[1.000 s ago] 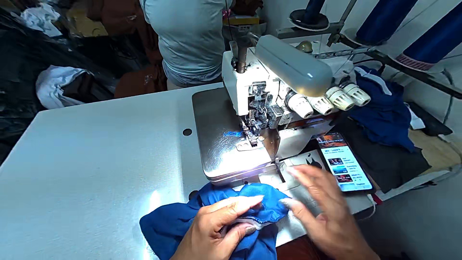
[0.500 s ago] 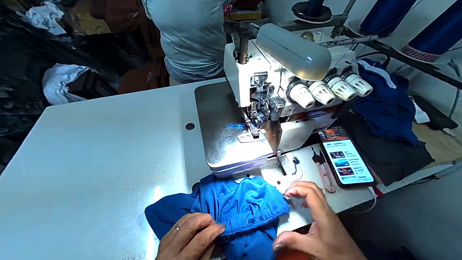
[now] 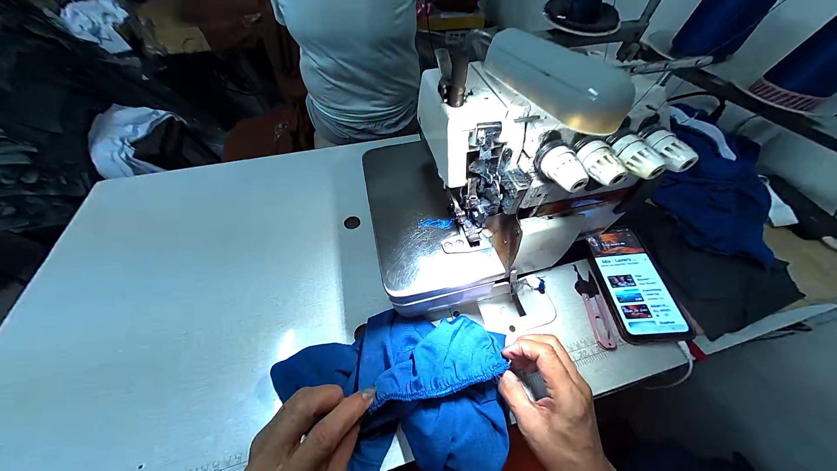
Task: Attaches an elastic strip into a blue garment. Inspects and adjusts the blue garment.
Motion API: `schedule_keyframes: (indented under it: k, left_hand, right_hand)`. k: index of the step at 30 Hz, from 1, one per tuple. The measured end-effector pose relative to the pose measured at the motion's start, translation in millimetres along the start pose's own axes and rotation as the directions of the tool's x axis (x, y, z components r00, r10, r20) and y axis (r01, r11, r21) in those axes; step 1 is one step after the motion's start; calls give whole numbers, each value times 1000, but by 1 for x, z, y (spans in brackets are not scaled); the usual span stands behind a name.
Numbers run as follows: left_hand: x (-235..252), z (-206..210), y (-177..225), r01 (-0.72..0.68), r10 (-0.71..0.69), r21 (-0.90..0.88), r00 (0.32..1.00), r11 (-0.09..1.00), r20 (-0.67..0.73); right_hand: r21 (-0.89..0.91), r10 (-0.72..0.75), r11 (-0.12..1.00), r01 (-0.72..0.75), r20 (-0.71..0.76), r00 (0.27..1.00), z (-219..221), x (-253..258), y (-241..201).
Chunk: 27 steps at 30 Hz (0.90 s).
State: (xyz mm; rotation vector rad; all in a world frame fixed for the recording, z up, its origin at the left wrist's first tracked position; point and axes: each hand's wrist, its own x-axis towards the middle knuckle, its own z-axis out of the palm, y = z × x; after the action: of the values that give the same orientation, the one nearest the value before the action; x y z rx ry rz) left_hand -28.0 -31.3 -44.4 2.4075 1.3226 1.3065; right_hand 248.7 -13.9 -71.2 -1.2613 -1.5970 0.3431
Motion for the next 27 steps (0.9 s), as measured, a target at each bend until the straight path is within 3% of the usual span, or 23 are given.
schedule_keyframes:
  k: [10, 15, 18, 20, 24, 27]
  left_hand:
    - [-7, -8, -9, 63, -62, -31, 998, 998, 28]
    - [-7, -5, 7, 55, -62, 71, 993, 996, 99]
    - [0, -1, 7, 20, -28, 107, 996, 994, 81]
    - [8, -6, 5, 43, -46, 48, 997, 998, 56]
    - [24, -17, 6, 181, -161, -256, 982, 950, 97]
    - [21, -13, 5, 191, -172, -310, 981, 931, 90]
  right_hand:
    - [-34, -67, 997, 67, -22, 997, -2, -4, 3]
    - [-53, -128, 990, 129, 30, 991, 0, -6, 4]
    - [1, -82, 997, 82, 18, 997, 3, -1, 1]
    - [102, -30, 994, 25, 45, 999, 0, 6, -4]
    - [304, 36, 947, -105, 225, 974, -10, 13, -5]
    - [353, 66, 922, -162, 269, 961, -13, 14, -4]
